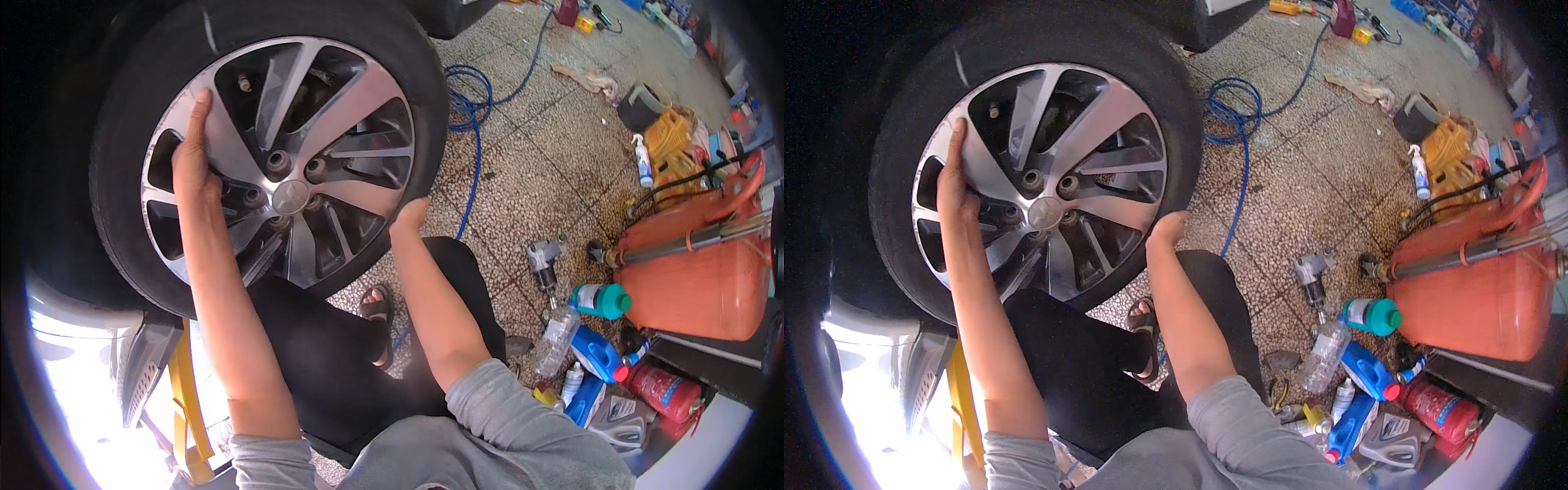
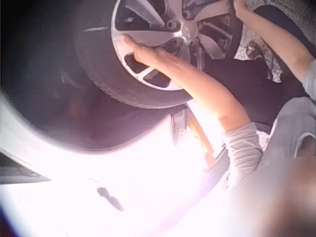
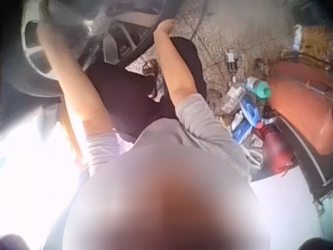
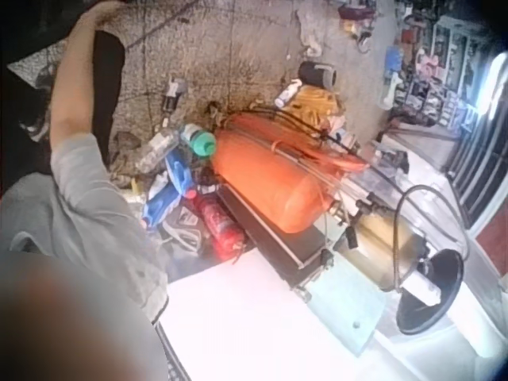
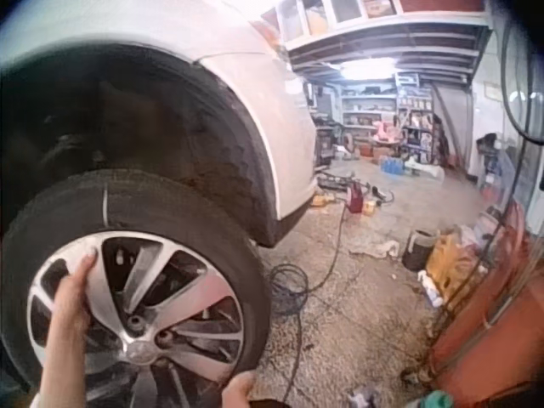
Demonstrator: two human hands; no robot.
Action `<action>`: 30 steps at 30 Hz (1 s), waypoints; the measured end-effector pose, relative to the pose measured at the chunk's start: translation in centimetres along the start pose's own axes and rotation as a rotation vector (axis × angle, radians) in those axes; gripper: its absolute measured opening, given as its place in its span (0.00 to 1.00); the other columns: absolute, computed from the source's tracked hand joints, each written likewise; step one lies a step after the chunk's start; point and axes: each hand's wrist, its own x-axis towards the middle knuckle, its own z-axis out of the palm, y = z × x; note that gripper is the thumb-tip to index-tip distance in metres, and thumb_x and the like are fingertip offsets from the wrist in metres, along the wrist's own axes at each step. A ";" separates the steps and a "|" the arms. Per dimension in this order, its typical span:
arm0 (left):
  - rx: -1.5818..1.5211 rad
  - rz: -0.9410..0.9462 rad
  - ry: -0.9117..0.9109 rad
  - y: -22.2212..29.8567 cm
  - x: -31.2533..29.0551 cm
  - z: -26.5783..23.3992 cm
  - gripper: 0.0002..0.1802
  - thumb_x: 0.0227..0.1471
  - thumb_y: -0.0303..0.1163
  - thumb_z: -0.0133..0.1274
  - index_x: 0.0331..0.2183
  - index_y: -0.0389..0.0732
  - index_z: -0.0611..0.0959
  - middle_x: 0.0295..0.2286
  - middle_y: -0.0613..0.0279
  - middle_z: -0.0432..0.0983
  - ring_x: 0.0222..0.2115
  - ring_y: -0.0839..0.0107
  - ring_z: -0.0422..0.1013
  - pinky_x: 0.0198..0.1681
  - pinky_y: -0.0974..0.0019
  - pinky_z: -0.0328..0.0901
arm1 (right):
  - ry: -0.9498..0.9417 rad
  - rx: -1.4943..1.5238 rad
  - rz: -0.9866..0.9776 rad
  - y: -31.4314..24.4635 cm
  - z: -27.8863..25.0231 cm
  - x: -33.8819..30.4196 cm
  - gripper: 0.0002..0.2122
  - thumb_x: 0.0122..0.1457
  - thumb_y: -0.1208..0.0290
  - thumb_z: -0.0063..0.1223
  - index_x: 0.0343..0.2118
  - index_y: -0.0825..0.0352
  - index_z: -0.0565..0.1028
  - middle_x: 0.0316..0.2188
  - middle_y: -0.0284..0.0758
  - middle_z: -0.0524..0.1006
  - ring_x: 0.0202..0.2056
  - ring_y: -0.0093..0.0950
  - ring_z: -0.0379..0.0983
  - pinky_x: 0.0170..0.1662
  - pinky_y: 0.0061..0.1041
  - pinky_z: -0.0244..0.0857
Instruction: The person mounts a tire onto a car wheel hub, hand-tightens the lug nuts, and then uses an impact wrench to fully tighten them.
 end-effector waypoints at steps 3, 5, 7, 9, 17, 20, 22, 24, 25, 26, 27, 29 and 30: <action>-0.015 0.136 0.125 -0.5 -0.2 0.4 0.40 0.44 0.51 0.71 0.46 0.25 0.81 0.43 0.53 0.80 0.42 0.65 0.75 0.51 0.67 0.67 | 0.045 -0.023 -0.004 -0.6 -0.5 -1.3 0.38 0.68 0.46 0.21 0.55 0.84 0.69 0.56 0.61 0.69 0.60 0.54 0.65 0.64 0.49 0.54; -0.063 0.194 0.129 -0.7 -0.3 0.5 0.42 0.43 0.50 0.73 0.47 0.23 0.80 0.45 0.52 0.79 0.43 0.65 0.75 0.52 0.66 0.66 | 0.053 -0.029 -0.027 -1.2 -0.5 -2.2 0.38 0.68 0.46 0.22 0.54 0.84 0.69 0.55 0.62 0.70 0.59 0.54 0.66 0.63 0.50 0.55; -0.074 0.167 0.157 -0.7 -0.2 0.2 0.42 0.42 0.50 0.73 0.47 0.23 0.80 0.44 0.52 0.79 0.43 0.65 0.75 0.52 0.65 0.66 | 0.111 -0.065 -0.031 -1.8 -0.6 -2.9 0.38 0.67 0.46 0.23 0.53 0.85 0.69 0.55 0.62 0.70 0.58 0.55 0.66 0.62 0.49 0.57; -0.105 0.168 0.159 -0.3 0.3 0.0 0.43 0.41 0.51 0.73 0.47 0.23 0.79 0.44 0.52 0.79 0.43 0.64 0.75 0.53 0.65 0.66 | 0.078 -0.070 -0.079 -2.1 -0.4 -3.3 0.38 0.67 0.46 0.23 0.53 0.85 0.68 0.54 0.63 0.70 0.57 0.56 0.67 0.62 0.48 0.57; -0.112 0.139 0.212 -0.3 -0.1 -1.1 0.37 0.43 0.49 0.73 0.44 0.27 0.82 0.42 0.52 0.80 0.43 0.66 0.76 0.55 0.66 0.65 | -0.031 0.063 -0.089 -1.2 1.4 -0.4 0.37 0.67 0.47 0.23 0.52 0.85 0.71 0.56 0.60 0.70 0.58 0.55 0.66 0.62 0.45 0.58; -0.173 0.174 0.161 -0.2 0.3 -0.9 0.39 0.42 0.50 0.73 0.45 0.27 0.81 0.42 0.51 0.80 0.44 0.64 0.76 0.57 0.63 0.64 | -0.051 0.125 -0.086 -0.7 1.9 0.9 0.37 0.67 0.47 0.23 0.52 0.85 0.71 0.56 0.60 0.70 0.59 0.55 0.66 0.62 0.44 0.58; -0.172 0.181 0.155 -0.4 0.3 -1.2 0.40 0.43 0.50 0.73 0.46 0.26 0.80 0.43 0.51 0.80 0.45 0.63 0.75 0.59 0.62 0.62 | -0.043 0.117 -0.105 -0.3 1.9 1.1 0.36 0.68 0.48 0.24 0.52 0.85 0.71 0.56 0.60 0.70 0.59 0.55 0.66 0.62 0.44 0.58; -0.106 0.123 0.263 -0.7 0.1 -1.6 0.39 0.44 0.50 0.72 0.47 0.27 0.80 0.43 0.51 0.80 0.45 0.63 0.75 0.59 0.63 0.61 | -0.070 0.140 -0.133 0.2 1.9 0.8 0.35 0.69 0.50 0.25 0.53 0.85 0.70 0.56 0.61 0.69 0.58 0.55 0.66 0.62 0.43 0.58; -0.111 0.171 0.214 -0.8 0.1 -1.7 0.38 0.44 0.50 0.72 0.46 0.28 0.81 0.43 0.52 0.80 0.45 0.64 0.75 0.57 0.64 0.63 | -0.096 0.174 -0.145 0.4 2.0 0.6 0.34 0.69 0.51 0.25 0.54 0.85 0.69 0.57 0.61 0.69 0.58 0.55 0.66 0.62 0.43 0.58; -0.136 0.172 0.184 -0.9 0.3 -1.8 0.37 0.44 0.50 0.72 0.46 0.28 0.81 0.43 0.52 0.80 0.46 0.65 0.74 0.57 0.65 0.63 | -0.126 0.203 -0.154 0.7 2.1 0.5 0.33 0.69 0.52 0.25 0.54 0.85 0.68 0.57 0.61 0.69 0.58 0.55 0.66 0.62 0.43 0.58; -0.156 0.170 0.155 -1.0 0.3 -2.1 0.37 0.45 0.49 0.72 0.45 0.29 0.81 0.44 0.53 0.80 0.46 0.66 0.74 0.56 0.65 0.63 | -0.046 0.056 -0.162 1.0 2.0 0.5 0.32 0.70 0.54 0.23 0.56 0.85 0.66 0.57 0.60 0.68 0.58 0.54 0.66 0.61 0.44 0.59; -0.167 0.104 0.197 -1.0 0.4 -2.6 0.33 0.46 0.47 0.71 0.45 0.30 0.82 0.44 0.55 0.80 0.45 0.69 0.74 0.54 0.67 0.64 | -0.020 0.075 -0.151 1.5 2.2 1.0 0.32 0.70 0.54 0.23 0.56 0.84 0.66 0.57 0.59 0.69 0.58 0.53 0.66 0.61 0.44 0.59; -0.178 0.141 0.153 -1.2 0.4 -2.6 0.33 0.46 0.47 0.71 0.44 0.30 0.82 0.42 0.56 0.80 0.44 0.70 0.74 0.52 0.68 0.64 | -0.023 0.096 -0.164 1.6 2.5 1.5 0.32 0.70 0.54 0.23 0.55 0.84 0.67 0.57 0.59 0.69 0.58 0.53 0.67 0.60 0.43 0.60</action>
